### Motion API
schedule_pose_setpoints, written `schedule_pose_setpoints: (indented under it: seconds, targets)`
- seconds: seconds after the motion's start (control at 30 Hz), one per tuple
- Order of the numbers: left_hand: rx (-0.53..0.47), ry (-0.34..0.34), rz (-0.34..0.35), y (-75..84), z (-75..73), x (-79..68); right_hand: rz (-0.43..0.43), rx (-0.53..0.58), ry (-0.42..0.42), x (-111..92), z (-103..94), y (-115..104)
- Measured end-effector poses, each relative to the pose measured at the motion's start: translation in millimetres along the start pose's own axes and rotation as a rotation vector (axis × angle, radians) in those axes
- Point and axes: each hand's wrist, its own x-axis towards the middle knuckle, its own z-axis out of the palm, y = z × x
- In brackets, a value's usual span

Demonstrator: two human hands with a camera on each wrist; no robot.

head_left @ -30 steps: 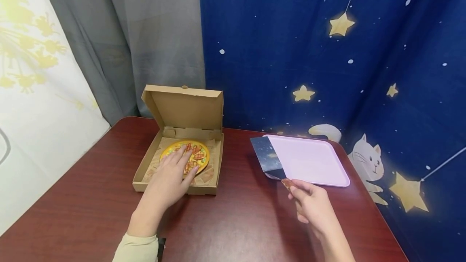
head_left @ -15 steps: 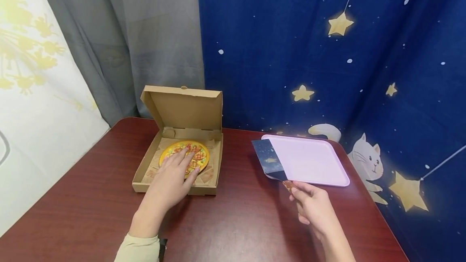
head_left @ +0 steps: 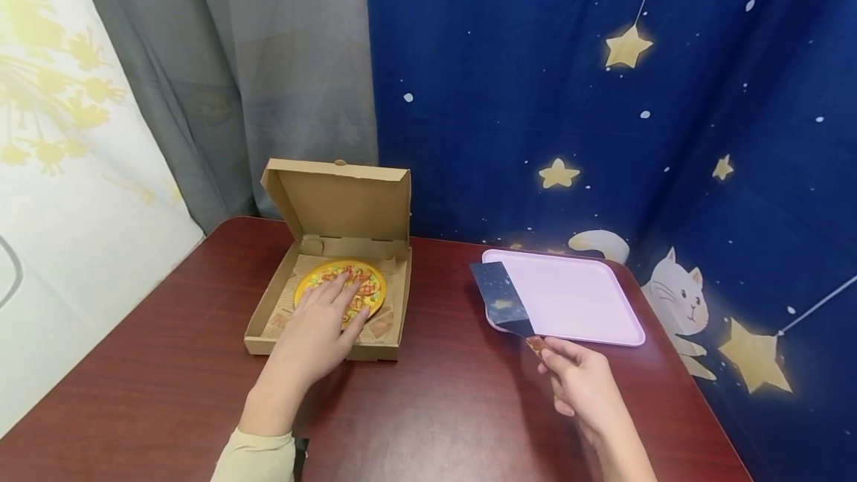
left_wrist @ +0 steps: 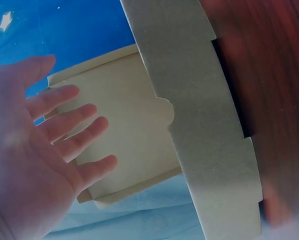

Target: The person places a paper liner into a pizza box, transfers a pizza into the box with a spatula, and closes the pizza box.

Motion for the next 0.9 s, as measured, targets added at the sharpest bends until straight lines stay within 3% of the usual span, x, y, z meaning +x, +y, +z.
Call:
schedule_pose_setpoints:
  seconds: [0.9]
  targets:
    - [0.004,-0.024,0.007,5.6,4.5,3.8,0.018,-0.016,0.028,5,-15.1,4]
